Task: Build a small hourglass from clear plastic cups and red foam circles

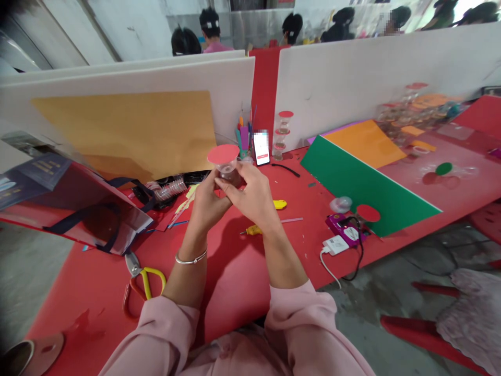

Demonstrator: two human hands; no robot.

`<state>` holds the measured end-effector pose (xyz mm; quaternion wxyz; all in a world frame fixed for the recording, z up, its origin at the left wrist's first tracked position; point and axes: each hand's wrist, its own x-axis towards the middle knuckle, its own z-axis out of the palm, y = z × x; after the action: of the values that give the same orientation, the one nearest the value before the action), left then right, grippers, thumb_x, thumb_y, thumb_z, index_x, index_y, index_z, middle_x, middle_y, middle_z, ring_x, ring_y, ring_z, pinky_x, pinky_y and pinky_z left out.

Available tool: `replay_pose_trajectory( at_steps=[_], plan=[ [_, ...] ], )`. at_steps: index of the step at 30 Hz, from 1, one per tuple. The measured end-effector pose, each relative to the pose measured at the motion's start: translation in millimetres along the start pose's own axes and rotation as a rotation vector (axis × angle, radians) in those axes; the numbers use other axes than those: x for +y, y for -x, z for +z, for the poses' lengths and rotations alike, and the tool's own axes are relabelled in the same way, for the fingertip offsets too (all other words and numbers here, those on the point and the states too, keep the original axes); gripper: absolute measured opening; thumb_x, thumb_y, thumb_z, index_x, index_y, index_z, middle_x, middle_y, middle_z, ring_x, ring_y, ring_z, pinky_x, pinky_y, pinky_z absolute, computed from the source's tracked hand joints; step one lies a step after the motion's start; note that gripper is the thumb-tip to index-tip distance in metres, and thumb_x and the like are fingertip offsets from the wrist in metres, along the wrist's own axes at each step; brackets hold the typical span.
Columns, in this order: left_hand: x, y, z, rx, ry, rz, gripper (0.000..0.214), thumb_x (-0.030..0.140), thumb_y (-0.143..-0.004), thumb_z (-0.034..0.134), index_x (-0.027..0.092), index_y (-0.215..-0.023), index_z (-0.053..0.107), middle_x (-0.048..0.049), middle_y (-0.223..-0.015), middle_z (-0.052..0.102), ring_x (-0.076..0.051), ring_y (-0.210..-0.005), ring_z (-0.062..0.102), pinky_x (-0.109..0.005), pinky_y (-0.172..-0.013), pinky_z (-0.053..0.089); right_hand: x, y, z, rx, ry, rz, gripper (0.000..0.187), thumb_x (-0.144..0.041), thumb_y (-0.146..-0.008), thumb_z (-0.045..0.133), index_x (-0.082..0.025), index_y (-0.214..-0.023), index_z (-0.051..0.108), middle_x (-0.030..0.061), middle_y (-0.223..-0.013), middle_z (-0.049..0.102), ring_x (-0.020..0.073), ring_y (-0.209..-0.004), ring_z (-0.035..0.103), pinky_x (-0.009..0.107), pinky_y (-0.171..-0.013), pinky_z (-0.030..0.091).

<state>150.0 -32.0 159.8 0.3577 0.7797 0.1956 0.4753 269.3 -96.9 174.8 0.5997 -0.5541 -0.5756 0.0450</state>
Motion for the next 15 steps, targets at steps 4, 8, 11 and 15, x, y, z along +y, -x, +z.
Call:
replay_pose_trajectory(
  at_steps=[4,8,11,15],
  plan=[
    [-7,1,-3.4,-0.010,0.051,0.070,0.060,0.014,-0.083,0.075,0.025,-0.140,0.062,-0.0118,-0.139,0.069,-0.022,-0.114,0.071,-0.034,-0.094,0.059,0,-1,-2,0.089,0.013,0.020,0.023,-0.038,-0.091,0.077,-0.027,-0.111,0.076,0.0035,-0.107,0.079,0.0219,-0.097,0.074,0.037,-0.083,0.061],
    [-13,3,-6.8,0.039,0.069,0.124,0.057,0.016,-0.087,0.071,0.026,-0.142,0.062,-0.0135,-0.148,0.064,-0.023,-0.121,0.069,-0.035,-0.095,0.061,1,-1,-3,0.106,0.012,0.076,0.029,-0.043,-0.089,0.079,-0.027,-0.113,0.076,0.0035,-0.108,0.080,0.0225,-0.097,0.075,0.038,-0.083,0.061],
    [-11,4,-7.1,0.057,0.048,0.164,0.053,0.015,-0.089,0.069,0.025,-0.140,0.064,-0.0132,-0.145,0.065,-0.025,-0.124,0.068,-0.036,-0.094,0.062,2,-2,-3,0.117,0.037,0.082,0.033,-0.046,-0.089,0.079,-0.027,-0.115,0.076,0.0036,-0.108,0.079,0.0224,-0.095,0.075,0.038,-0.081,0.060],
    [-6,4,-7.6,0.056,0.018,0.171,0.050,0.015,-0.089,0.070,0.025,-0.138,0.066,-0.0128,-0.142,0.066,-0.024,-0.122,0.069,-0.035,-0.094,0.062,3,-3,-3,0.197,0.130,0.048,0.038,-0.052,-0.087,0.081,-0.026,-0.113,0.077,0.0042,-0.104,0.079,0.0238,-0.094,0.073,0.038,-0.080,0.058]
  ],
)
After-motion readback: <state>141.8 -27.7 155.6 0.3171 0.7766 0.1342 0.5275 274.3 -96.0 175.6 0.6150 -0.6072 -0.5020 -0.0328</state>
